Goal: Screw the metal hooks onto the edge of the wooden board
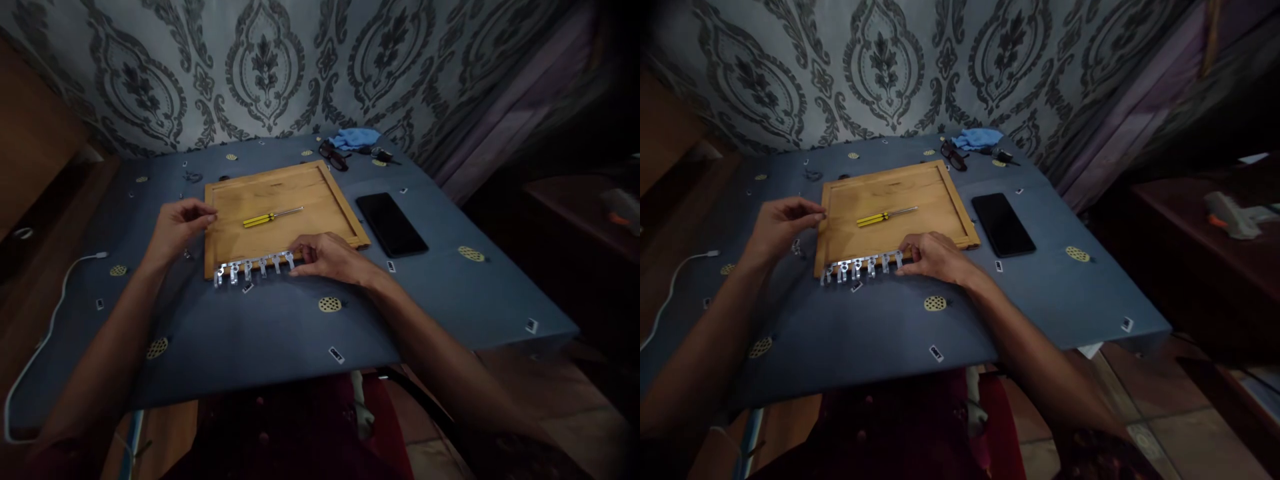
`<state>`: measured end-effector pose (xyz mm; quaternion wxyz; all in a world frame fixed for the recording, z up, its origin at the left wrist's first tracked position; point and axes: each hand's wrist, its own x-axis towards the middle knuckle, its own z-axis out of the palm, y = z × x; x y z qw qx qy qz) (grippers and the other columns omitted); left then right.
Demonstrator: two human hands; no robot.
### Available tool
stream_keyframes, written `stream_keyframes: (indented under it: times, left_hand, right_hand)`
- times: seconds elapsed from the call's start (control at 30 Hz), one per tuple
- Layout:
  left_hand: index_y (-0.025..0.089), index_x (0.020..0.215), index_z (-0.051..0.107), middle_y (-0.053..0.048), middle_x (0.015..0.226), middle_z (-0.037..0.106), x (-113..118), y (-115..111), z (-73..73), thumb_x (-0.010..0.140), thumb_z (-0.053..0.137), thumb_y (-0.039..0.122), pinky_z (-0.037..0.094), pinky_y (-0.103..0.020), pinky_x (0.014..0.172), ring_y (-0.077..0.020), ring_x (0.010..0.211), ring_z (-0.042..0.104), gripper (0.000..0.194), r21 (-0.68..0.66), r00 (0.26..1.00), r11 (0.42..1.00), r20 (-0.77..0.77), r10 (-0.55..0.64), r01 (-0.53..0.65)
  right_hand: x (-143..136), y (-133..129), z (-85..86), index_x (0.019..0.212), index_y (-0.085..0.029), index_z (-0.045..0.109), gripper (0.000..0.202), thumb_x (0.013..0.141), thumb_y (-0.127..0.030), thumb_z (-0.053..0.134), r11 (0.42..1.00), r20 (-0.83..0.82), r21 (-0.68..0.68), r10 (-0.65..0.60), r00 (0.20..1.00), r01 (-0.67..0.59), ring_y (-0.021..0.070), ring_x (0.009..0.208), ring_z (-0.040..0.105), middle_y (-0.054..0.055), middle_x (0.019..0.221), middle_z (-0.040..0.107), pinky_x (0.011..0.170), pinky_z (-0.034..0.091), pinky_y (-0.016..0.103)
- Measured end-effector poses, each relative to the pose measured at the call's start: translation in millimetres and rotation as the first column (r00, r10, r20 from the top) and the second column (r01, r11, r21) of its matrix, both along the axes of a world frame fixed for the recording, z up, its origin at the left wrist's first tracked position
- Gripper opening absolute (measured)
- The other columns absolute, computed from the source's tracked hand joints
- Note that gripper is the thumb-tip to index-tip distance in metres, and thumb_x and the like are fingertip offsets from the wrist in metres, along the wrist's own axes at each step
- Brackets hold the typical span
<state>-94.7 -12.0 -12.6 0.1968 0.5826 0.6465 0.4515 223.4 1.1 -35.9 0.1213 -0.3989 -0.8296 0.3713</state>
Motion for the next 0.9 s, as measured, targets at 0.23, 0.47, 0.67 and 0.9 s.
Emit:
stream_keyframes:
  times: [0.23, 0.47, 0.67, 0.9]
  left_hand:
    - [0.020, 0.081, 0.075, 0.000, 0.076, 0.072, 73, -13, 15.7, 0.080, 0.072, 0.025, 0.053, -0.027, 0.068, -0.0157, 0.071, 0.066, 0.007, -0.283, 0.853, 0.827, -0.054, -0.519, 0.486]
    - [0.020, 0.085, 0.075, 0.000, 0.075, 0.072, 103, 4, 15.2, 0.083, 0.069, 0.026, 0.047, -0.023, 0.062, -0.0128, 0.066, 0.065, 0.009, -0.427, 0.679, 0.652, -0.109, -0.726, 0.627]
    - [0.017, 0.084, 0.073, 0.000, 0.074, 0.070, 107, 12, 12.0, 0.085, 0.067, 0.027, 0.047, -0.022, 0.063, -0.0107, 0.064, 0.060, 0.011, -0.489, 0.632, 0.583, -0.081, -0.771, 0.649]
    - [0.017, 0.084, 0.073, 0.001, 0.071, 0.068, 109, 12, 9.4, 0.085, 0.065, 0.024, 0.043, -0.021, 0.059, -0.0102, 0.061, 0.057, 0.010, -0.509, 0.637, 0.593, -0.110, -0.763, 0.624]
  right_hand:
    - [-1, -2, 4.9, 0.114, -0.020, 0.073, 0.044, 0.078, -0.040, 0.086, 0.999, 0.064, 0.043, -0.007, 0.998, 0.005, 0.0131, 0.068, 0.057, -0.004, 0.072, 0.065, 0.066, 0.032, 0.026]
    - [-1, -5, 12.0, 0.106, -0.020, 0.074, 0.034, 0.080, -0.041, 0.084, 0.996, 0.101, 0.089, -0.010, 0.995, 0.001, 0.0131, 0.067, 0.056, -0.003, 0.075, 0.067, 0.064, 0.030, 0.026]
    - [3, -4, 12.1, 0.097, -0.019, 0.072, 0.027, 0.083, -0.042, 0.080, 0.994, 0.088, 0.107, 0.018, 0.996, -0.028, 0.0146, 0.068, 0.056, -0.001, 0.077, 0.069, 0.063, 0.029, 0.027]
    - [3, -5, 13.3, 0.096, -0.020, 0.072, 0.026, 0.084, -0.041, 0.081, 0.994, 0.084, 0.103, 0.009, 0.996, -0.018, 0.0157, 0.071, 0.057, 0.000, 0.078, 0.069, 0.063, 0.028, 0.028]
